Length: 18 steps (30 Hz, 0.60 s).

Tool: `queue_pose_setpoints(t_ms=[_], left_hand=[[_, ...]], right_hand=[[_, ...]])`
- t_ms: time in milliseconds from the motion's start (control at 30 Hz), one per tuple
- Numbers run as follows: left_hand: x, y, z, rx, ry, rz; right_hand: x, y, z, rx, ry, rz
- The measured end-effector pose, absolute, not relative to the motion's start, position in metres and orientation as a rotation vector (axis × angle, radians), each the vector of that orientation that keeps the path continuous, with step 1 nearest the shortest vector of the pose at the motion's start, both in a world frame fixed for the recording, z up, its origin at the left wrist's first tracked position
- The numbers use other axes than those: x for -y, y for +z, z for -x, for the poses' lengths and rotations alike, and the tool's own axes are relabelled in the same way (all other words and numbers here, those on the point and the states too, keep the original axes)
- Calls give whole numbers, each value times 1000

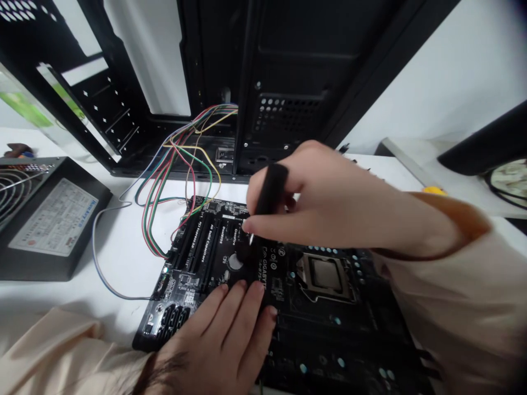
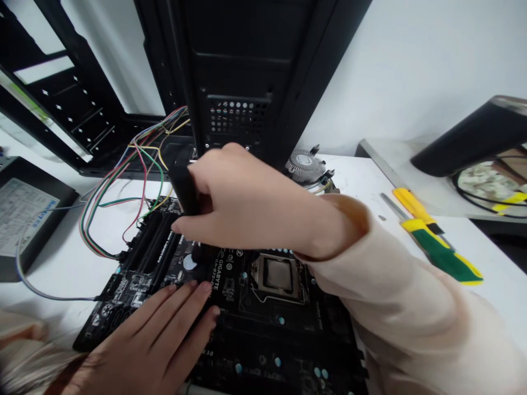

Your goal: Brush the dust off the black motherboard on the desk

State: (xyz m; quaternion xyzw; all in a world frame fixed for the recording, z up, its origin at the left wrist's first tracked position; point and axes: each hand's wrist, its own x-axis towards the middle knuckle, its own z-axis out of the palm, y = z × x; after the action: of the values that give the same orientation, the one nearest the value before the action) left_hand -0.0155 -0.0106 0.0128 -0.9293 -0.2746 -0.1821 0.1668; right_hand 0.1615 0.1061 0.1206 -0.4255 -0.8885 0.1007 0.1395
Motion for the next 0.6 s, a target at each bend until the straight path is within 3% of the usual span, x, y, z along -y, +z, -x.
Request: queue_pose_setpoints(t_ms=[200,400,600], left_hand=[[8,15,16,773,-480,2661],[10,12,15,771,-535,2624],[10,14,18,769,-454,2666]], right_hand=[[-115,115,-171,2420,-91,1324],[-105,126,-162,2546,418,1240],[-111,127,-171,2482,144,1398]])
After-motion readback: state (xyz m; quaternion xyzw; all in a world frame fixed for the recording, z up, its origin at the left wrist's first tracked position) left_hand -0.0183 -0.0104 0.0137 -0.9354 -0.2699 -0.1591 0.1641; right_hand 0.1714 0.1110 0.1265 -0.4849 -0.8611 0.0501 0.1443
